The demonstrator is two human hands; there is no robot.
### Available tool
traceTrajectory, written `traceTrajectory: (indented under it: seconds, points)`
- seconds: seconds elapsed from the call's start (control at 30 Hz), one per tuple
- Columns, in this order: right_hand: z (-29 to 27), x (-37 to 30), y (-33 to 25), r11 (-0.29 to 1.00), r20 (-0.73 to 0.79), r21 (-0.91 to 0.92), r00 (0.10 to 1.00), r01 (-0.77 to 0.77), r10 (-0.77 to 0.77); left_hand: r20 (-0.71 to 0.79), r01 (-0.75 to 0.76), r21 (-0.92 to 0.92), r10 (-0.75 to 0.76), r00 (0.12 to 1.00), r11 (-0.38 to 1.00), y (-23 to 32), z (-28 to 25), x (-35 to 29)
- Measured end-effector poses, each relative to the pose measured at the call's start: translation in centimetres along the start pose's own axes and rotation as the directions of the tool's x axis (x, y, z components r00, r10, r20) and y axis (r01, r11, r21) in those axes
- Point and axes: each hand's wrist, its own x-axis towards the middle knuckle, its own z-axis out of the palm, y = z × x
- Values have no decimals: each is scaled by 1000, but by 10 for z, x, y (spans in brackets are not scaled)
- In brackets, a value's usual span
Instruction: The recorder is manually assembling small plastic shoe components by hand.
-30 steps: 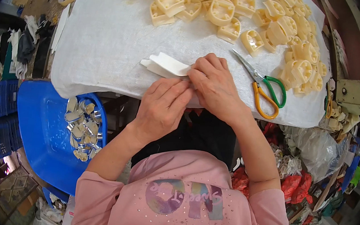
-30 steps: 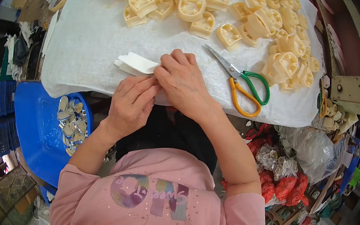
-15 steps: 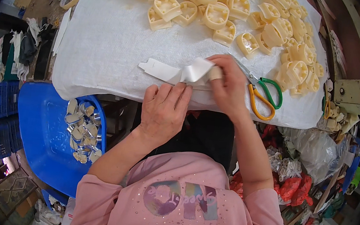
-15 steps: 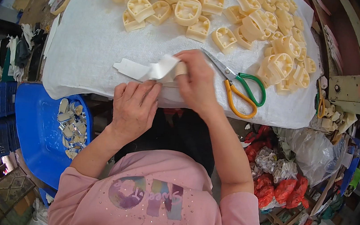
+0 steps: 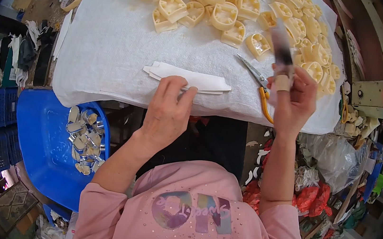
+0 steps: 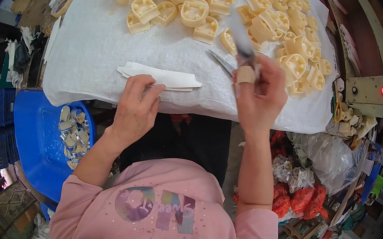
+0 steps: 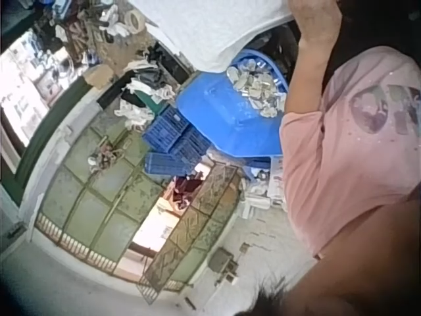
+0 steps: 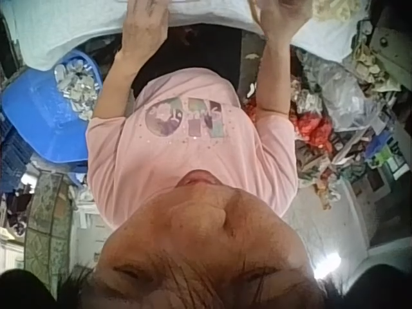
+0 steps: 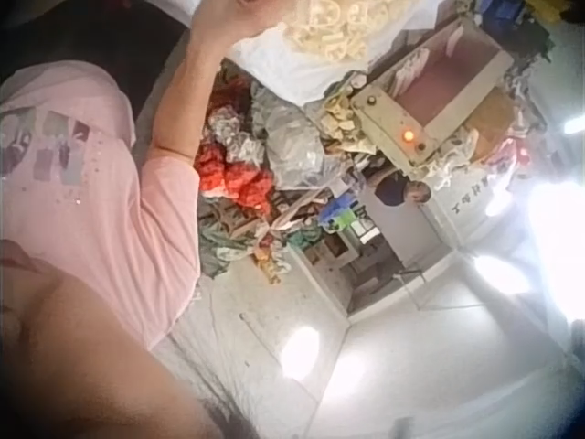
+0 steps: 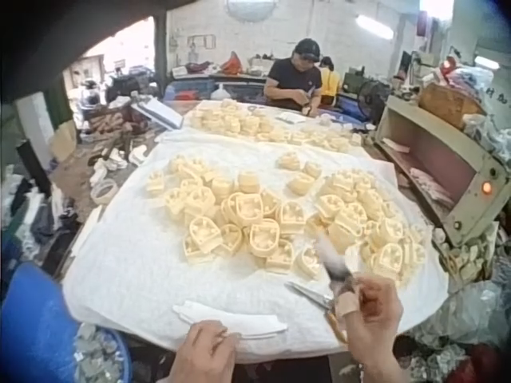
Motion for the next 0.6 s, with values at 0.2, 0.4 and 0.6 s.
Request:
traceTrajectory:
  seconds: [0.2,0.4,0.6]
  points:
    - [33,-7,-17,663,396,-393,768,637,-503,7,178,-523,-205,979,834,14,-14,13]
    - [58,-5,-33,736,689,-173,614,655,-385,363,352,-927,-550,752,-130,22,-18,28]
    - [82,59,19,830,200,-453,945,324,-260,278,214,-960,-533,799,-181,1,-22,24]
